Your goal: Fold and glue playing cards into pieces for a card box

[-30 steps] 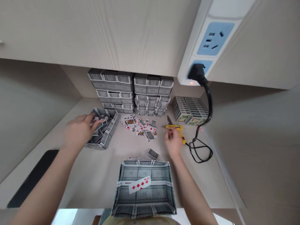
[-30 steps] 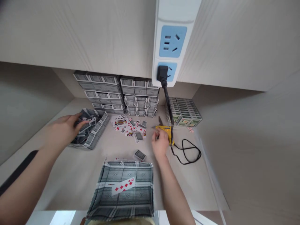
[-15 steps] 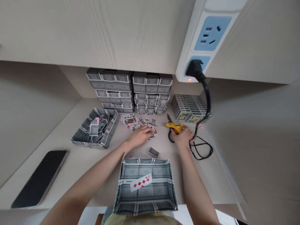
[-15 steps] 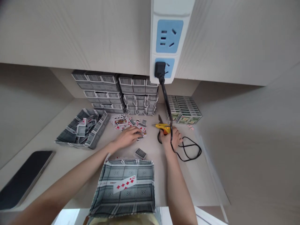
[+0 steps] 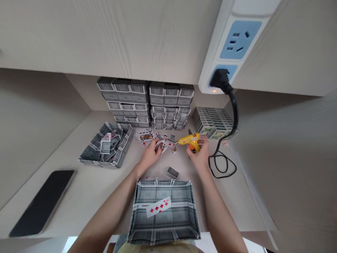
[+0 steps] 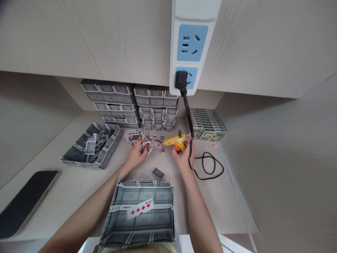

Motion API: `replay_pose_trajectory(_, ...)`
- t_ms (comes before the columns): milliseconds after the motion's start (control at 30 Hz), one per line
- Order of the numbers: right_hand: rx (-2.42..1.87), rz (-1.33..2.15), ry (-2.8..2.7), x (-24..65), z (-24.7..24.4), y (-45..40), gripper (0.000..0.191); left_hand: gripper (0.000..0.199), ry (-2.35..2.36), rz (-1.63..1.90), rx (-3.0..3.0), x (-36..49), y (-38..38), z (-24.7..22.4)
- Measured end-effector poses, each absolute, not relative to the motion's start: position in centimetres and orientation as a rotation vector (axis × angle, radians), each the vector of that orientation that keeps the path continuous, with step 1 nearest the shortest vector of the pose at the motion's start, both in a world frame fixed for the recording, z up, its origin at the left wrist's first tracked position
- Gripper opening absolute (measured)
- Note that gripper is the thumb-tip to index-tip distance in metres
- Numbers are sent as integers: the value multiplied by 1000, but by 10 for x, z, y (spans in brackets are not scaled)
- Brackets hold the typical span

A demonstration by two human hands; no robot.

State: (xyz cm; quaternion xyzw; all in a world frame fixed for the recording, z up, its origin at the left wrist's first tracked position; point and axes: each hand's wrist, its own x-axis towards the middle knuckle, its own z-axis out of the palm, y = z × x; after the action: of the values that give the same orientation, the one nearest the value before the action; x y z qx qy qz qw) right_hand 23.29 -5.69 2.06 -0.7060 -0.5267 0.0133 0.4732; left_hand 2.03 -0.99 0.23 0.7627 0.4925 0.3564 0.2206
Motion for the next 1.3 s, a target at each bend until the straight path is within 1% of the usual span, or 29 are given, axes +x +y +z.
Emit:
replay_pose_trajectory(67,-1681,19,-1350,226,23,-59,61,27,1387,1024,2063,20,-10,2)
replay_pose_trajectory(233,-1628,-19,-1420,218,21,-62,63,15,1307,1044,2050,20,-11,-3)
replay_pose_trajectory(467,-1716,-109,-1533,219,11,-60,57,23,1415,938,2172,19,-14,-4)
replay_pose_trajectory(733,-1766,-143,-1642,216,10,-61,53,33,1530,713,2344,18,-18,-7)
replay_pose_trajectory(967,-1736,-117,-1709,213,13,-62,51,35,1539,696,2369,18,-19,-5)
replay_pose_trajectory(1300,-1771,-139,-1707,217,12,-61,52,31,1540,722,2345,18,-20,-4)
